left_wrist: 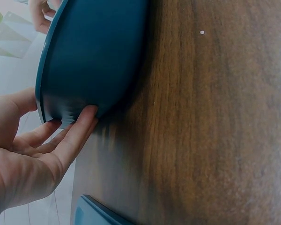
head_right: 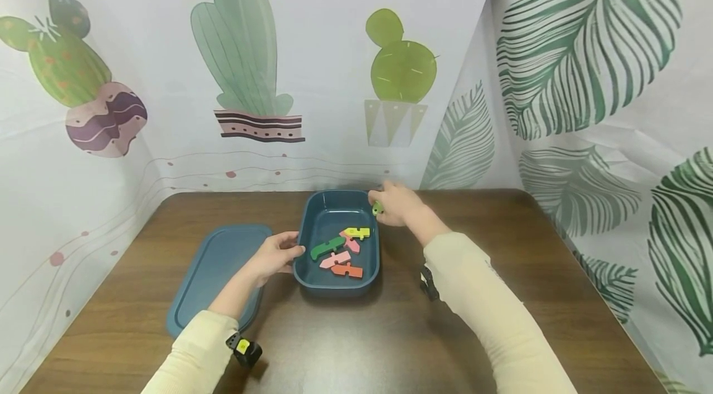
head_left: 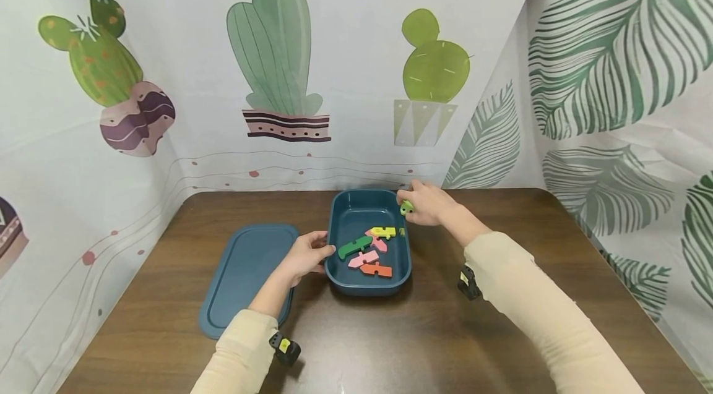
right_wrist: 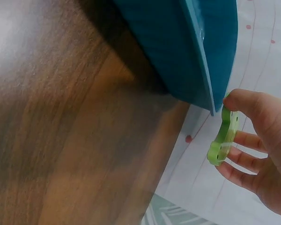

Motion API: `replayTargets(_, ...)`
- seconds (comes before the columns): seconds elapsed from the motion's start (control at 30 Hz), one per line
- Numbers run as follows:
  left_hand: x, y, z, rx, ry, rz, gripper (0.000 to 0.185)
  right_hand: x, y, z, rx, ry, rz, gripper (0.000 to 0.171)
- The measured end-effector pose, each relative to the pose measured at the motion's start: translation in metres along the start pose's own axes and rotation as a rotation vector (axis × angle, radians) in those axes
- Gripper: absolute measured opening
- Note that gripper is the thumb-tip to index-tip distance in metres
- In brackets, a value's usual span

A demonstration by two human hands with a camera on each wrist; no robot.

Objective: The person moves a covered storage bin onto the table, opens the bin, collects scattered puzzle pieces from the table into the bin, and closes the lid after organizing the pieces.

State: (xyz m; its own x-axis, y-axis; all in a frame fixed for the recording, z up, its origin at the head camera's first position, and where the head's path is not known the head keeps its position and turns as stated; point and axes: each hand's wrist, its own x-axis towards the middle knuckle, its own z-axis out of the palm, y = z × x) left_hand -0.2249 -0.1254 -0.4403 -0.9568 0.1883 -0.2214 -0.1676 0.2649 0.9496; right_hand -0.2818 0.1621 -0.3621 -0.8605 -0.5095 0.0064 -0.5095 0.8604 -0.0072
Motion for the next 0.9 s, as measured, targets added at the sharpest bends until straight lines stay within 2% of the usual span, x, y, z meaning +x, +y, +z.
replayTargets(0.9, 0.002, 0.0, -0.001, -0.001, -0.009, 0.006, 0.046, 0.018, -0.036, -0.004, -0.004, -0.018, -0.09, 0.025)
